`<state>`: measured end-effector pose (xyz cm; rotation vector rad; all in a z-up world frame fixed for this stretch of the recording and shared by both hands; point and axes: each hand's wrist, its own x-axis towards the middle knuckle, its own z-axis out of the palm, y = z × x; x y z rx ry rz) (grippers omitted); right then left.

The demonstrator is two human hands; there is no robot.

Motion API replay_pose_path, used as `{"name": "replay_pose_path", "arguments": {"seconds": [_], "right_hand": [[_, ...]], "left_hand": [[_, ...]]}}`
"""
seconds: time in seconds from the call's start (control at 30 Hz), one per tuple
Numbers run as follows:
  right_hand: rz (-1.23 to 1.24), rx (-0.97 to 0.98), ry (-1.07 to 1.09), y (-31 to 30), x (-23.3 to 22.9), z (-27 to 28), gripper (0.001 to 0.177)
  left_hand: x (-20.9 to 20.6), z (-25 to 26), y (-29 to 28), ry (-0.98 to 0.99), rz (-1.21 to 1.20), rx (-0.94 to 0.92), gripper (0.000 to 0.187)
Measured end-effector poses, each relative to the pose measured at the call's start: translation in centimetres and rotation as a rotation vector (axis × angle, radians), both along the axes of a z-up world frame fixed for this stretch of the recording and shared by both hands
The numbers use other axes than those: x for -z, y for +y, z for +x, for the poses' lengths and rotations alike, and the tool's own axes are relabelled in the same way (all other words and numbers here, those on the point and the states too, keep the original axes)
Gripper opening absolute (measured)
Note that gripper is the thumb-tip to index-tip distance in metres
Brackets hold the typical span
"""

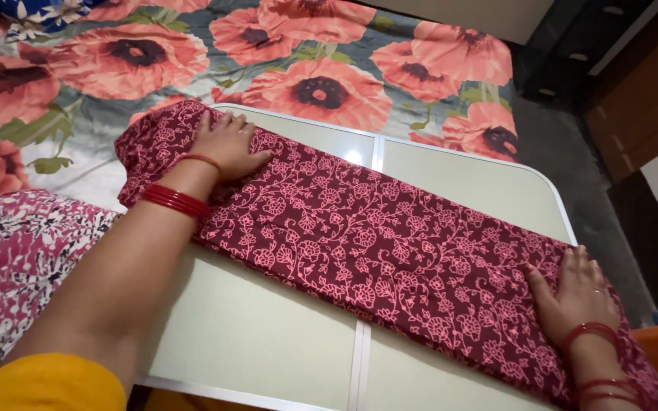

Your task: Folding a patterned red piece of fabric on a small white portable table.

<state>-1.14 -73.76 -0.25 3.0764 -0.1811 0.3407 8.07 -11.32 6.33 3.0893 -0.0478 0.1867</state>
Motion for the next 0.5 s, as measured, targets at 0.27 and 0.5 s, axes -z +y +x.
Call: {"name": "replay_pose_path", "arguments": {"seconds": [0.27, 0.5], "right_hand": [[0.028, -0.027, -0.033, 0.6, 0.0, -0.3, 0.093], [0.011, 0.008, 0.005, 0.1, 0.0, -0.1, 0.092]], "left_hand": [[-2.3, -9.9, -20.7, -0.233, -0.452, 0.491, 0.065], [1.4, -15.2, -26.1, 0.004, -0.197, 0.552, 0.09]]}}
